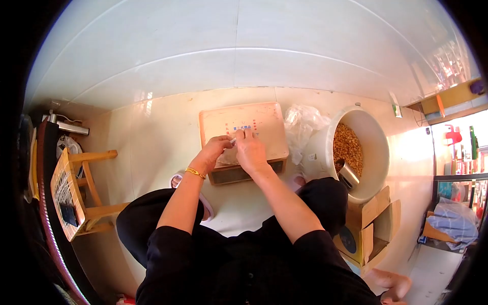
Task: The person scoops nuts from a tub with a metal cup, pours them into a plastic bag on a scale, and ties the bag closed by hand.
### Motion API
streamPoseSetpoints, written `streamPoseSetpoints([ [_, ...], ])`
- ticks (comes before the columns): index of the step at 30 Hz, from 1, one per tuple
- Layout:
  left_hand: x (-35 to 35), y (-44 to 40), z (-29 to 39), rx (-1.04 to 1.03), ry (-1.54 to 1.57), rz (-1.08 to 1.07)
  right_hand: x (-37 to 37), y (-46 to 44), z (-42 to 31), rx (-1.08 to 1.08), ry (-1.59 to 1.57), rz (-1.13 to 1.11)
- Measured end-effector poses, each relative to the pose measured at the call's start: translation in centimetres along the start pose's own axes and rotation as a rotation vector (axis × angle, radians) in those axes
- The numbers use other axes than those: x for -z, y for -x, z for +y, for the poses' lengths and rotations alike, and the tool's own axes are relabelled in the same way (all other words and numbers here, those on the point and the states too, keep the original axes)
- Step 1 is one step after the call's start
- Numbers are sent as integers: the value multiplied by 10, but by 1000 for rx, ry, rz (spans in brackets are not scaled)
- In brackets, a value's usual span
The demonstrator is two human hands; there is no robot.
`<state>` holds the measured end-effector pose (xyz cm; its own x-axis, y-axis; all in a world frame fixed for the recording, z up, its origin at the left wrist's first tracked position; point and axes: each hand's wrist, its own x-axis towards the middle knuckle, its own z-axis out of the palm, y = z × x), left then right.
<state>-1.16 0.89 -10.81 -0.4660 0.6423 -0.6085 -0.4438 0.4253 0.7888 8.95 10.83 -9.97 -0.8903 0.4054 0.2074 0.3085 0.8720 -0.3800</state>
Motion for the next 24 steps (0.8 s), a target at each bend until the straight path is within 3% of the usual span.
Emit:
streamPoseSetpoints([
  [7, -3, -24, -25, -120, 66, -18, -8, -8, -5, -175, -269, 149],
  [9, -6, -18, -18, 12, -138, 0, -10, -8, -1, -186, -301, 172],
  [13, -2, -14, -12, 24, -119, -51, -9, -5, 5, -172, -348, 194],
  [15, 2, -14, -8, 192, 228, 7, -6, -5, 6, -153, -329, 177],
  [16, 4, -15, -9, 192, 227, 6, -6, -5, 7, -134, -311, 160],
  [18, 6, -15, -7, 99, 519, -80, -5, -3, 7, -111, -312, 130],
  [24, -6, -10, 0, 196, 281, -41, 0, -1, 10, -75, -399, 58],
])
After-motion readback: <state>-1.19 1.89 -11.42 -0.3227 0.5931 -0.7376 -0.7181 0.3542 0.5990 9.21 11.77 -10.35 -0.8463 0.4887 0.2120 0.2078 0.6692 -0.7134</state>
